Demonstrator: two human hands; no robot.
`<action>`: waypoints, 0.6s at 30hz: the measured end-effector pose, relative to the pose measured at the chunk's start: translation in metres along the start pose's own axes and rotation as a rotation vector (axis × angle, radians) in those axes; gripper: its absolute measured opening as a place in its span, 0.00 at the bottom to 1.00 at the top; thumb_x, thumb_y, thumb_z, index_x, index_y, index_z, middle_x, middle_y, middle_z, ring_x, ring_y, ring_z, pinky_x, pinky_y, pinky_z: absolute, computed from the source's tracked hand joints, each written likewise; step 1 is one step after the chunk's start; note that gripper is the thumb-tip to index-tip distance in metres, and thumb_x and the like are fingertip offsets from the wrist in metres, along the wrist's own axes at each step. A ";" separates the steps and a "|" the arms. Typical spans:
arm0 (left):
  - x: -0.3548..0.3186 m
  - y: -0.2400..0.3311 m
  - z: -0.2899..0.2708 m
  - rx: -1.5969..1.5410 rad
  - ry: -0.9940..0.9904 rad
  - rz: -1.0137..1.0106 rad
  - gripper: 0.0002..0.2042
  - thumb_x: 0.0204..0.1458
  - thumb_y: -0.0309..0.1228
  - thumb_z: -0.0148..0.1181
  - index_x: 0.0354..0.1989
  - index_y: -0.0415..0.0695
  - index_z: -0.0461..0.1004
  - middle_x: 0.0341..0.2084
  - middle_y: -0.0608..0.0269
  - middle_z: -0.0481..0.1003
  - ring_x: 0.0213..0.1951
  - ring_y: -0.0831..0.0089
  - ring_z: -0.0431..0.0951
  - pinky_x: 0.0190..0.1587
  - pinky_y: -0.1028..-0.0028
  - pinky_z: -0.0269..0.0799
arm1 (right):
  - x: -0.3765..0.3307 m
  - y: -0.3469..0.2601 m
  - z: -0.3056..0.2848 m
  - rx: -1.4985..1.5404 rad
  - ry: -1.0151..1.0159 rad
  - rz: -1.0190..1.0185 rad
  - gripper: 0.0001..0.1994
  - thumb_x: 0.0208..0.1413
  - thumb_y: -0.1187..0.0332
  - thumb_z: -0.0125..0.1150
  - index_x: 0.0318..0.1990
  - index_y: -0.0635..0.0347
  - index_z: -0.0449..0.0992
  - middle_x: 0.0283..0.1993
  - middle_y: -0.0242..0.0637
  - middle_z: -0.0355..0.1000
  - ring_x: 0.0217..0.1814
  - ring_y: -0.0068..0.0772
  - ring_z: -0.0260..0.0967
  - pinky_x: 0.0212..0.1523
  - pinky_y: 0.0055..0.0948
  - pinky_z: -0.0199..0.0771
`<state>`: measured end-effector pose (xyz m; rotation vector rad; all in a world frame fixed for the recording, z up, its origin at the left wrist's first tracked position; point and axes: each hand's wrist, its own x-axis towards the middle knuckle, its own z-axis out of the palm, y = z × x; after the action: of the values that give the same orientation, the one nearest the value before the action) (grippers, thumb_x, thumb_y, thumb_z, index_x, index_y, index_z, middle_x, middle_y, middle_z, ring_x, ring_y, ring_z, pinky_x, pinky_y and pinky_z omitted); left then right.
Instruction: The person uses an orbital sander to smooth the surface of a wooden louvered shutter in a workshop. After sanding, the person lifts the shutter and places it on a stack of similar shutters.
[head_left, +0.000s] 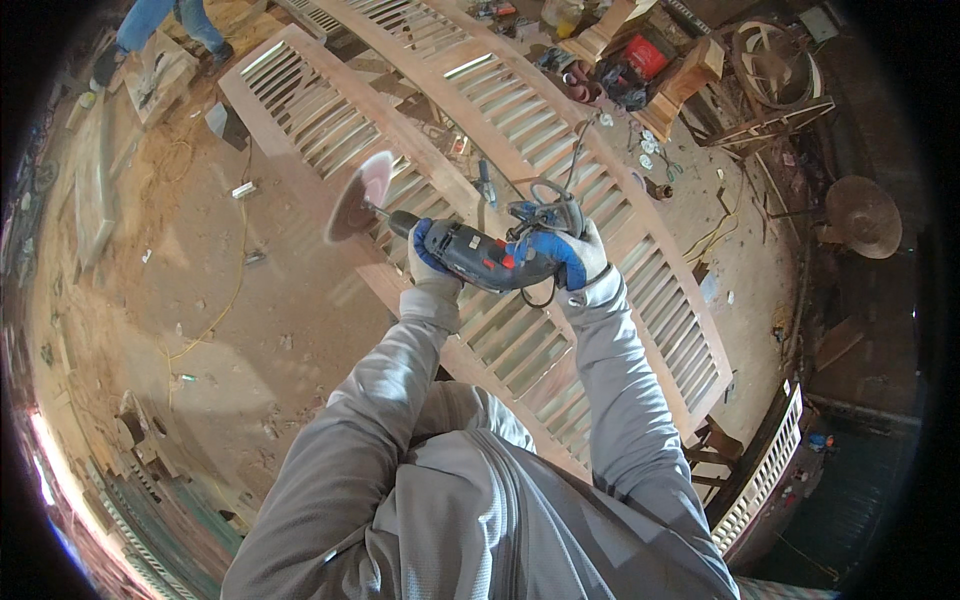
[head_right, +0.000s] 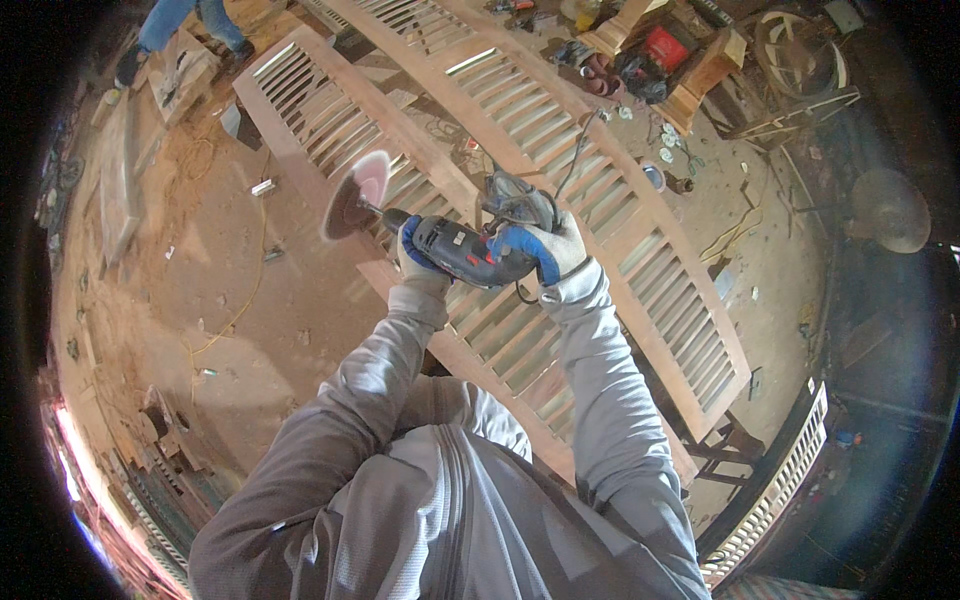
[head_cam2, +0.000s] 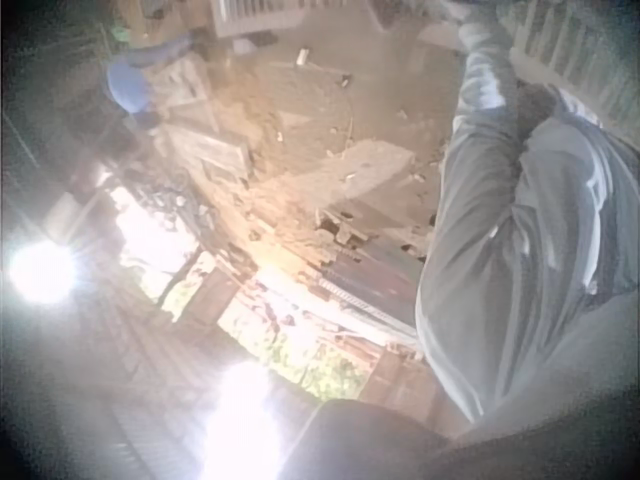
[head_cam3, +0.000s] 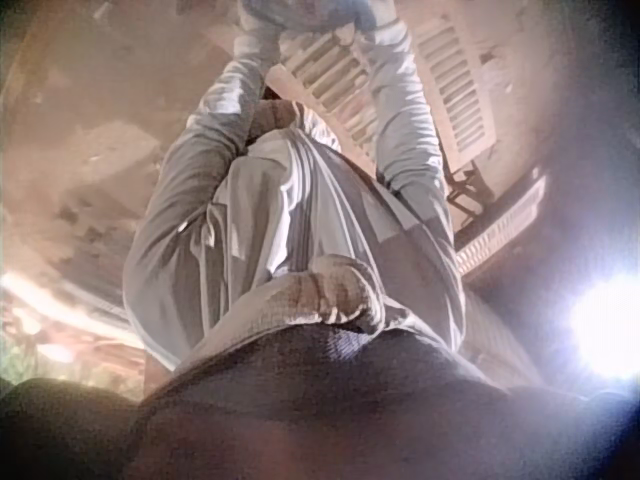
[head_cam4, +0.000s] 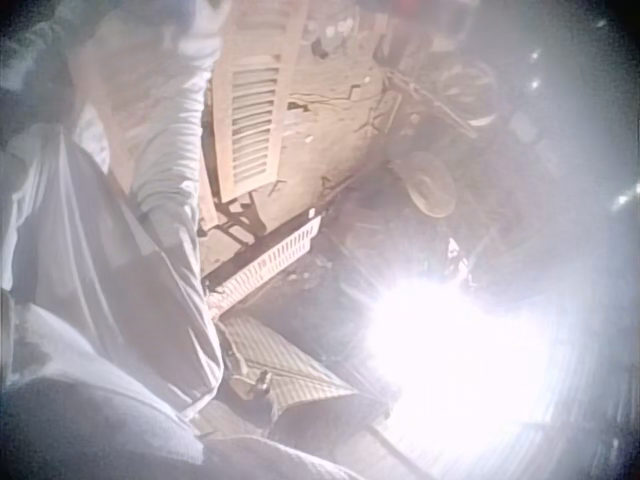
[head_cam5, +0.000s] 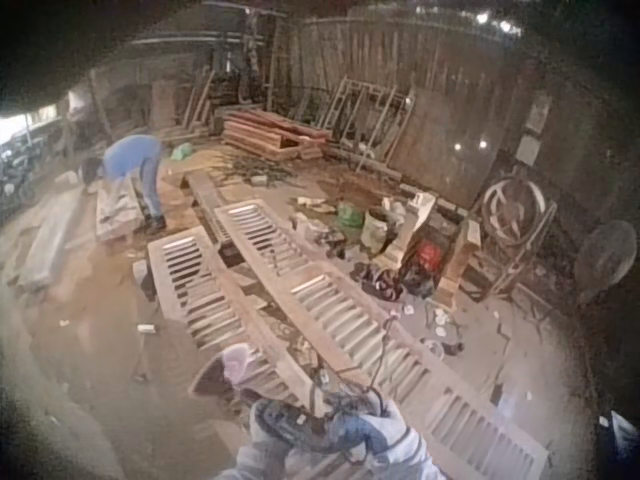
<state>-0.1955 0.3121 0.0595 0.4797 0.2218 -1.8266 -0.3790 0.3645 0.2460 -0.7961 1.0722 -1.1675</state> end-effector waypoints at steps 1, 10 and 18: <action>0.004 0.001 -0.004 -0.002 -0.018 0.025 0.11 0.55 0.42 0.51 0.31 0.49 0.74 0.28 0.57 0.78 0.34 0.58 0.78 0.42 0.58 0.76 | 0.004 0.004 -0.004 0.006 -0.005 0.008 0.23 0.48 0.79 0.60 0.55 0.73 0.69 0.40 0.49 0.77 0.37 0.38 0.78 0.41 0.32 0.79; 0.009 0.004 0.004 0.088 0.007 -0.117 0.10 0.55 0.41 0.53 0.32 0.49 0.74 0.26 0.59 0.78 0.30 0.60 0.78 0.39 0.60 0.77 | 0.002 0.018 -0.011 0.110 0.041 -0.048 0.25 0.46 0.80 0.55 0.56 0.75 0.67 0.36 0.49 0.77 0.35 0.40 0.77 0.43 0.35 0.79; 0.001 0.015 -0.012 0.151 0.040 -0.206 0.12 0.57 0.42 0.50 0.30 0.50 0.74 0.28 0.60 0.78 0.33 0.59 0.77 0.42 0.58 0.75 | -0.032 0.047 0.015 0.164 0.177 -0.032 0.21 0.49 0.78 0.62 0.53 0.71 0.72 0.36 0.38 0.78 0.37 0.25 0.76 0.40 0.25 0.76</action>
<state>-0.1791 0.3115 0.0492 0.6179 0.1654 -2.0461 -0.3511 0.4064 0.2153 -0.5921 1.0957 -1.3535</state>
